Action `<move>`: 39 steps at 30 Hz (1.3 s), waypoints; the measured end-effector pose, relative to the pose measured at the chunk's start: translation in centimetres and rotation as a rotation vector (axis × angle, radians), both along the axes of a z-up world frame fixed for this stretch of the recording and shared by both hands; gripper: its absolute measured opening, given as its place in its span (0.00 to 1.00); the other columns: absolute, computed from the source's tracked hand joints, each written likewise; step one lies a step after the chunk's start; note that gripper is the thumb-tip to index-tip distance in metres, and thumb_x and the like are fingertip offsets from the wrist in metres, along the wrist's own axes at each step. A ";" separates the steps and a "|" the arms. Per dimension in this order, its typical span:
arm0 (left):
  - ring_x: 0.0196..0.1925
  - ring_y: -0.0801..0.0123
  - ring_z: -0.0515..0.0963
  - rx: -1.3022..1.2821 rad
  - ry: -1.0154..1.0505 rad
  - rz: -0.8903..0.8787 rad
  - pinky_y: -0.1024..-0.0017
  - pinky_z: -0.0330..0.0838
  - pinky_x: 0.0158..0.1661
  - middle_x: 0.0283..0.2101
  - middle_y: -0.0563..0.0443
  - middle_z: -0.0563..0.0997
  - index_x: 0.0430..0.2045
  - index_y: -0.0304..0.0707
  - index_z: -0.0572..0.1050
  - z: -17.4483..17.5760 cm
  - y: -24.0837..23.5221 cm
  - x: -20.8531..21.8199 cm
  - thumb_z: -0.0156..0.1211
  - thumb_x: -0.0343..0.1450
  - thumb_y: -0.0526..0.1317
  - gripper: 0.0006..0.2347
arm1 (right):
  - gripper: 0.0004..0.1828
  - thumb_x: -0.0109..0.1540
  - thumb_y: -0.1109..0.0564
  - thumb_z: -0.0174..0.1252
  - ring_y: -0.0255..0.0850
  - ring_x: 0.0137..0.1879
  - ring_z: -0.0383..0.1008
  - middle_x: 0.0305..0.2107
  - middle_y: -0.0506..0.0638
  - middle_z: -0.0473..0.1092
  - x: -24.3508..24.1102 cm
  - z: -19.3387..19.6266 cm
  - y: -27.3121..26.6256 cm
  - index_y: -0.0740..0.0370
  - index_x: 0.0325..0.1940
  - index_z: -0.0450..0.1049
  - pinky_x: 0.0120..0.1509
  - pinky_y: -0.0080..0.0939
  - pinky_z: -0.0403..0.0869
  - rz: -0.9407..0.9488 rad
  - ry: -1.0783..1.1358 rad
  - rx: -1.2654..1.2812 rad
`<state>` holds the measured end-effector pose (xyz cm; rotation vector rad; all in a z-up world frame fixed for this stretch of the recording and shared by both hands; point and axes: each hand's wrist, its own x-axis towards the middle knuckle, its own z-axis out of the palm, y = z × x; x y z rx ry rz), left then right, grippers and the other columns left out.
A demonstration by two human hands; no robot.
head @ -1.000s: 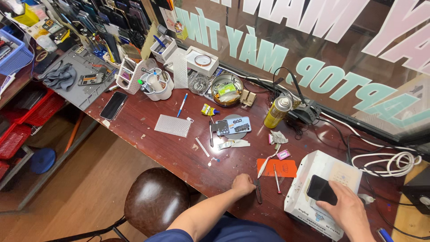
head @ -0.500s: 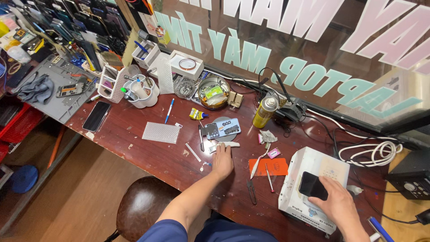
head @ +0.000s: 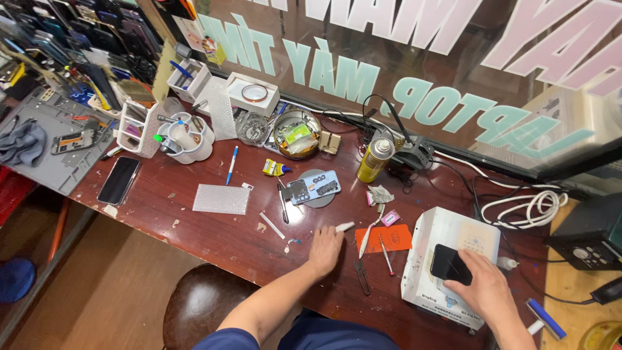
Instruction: The person disassembles a smartphone, removes the battery, and uses a plastic pry tool to separate the screen from the frame. They then reposition the device and continue manipulating internal components on a cluttered workbench.
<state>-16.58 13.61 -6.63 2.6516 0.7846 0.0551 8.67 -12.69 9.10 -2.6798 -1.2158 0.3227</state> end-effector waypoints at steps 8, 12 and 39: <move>0.56 0.48 0.71 0.078 -0.070 -0.107 0.54 0.64 0.53 0.49 0.39 0.72 0.38 0.37 0.73 1.0 2.1 5.2 0.54 0.65 0.33 0.09 | 0.47 0.43 0.47 0.76 0.47 0.70 0.65 0.63 0.53 0.67 -0.1 0.5 0.3 0.60 0.65 0.69 0.73 0.47 0.64 0.023 0.000 -0.024; 0.63 0.44 0.66 0.035 -0.128 -0.382 0.49 0.63 0.56 0.60 0.36 0.69 0.51 0.42 0.73 1.5 -0.2 10.5 0.58 0.67 0.38 0.17 | 0.48 0.44 0.46 0.75 0.47 0.70 0.64 0.62 0.54 0.67 -0.2 0.5 0.1 0.60 0.66 0.70 0.73 0.48 0.63 0.064 -0.020 -0.004; 0.41 0.62 0.82 -1.099 -0.155 0.129 0.62 0.76 0.42 0.39 0.49 0.82 0.46 0.34 0.78 4.4 -5.9 13.7 0.61 0.74 0.46 0.14 | 0.25 0.60 0.52 0.66 0.43 0.50 0.82 0.46 0.57 0.80 5.6 -4.6 -7.7 0.61 0.61 0.77 0.56 0.43 0.78 -0.572 0.290 0.217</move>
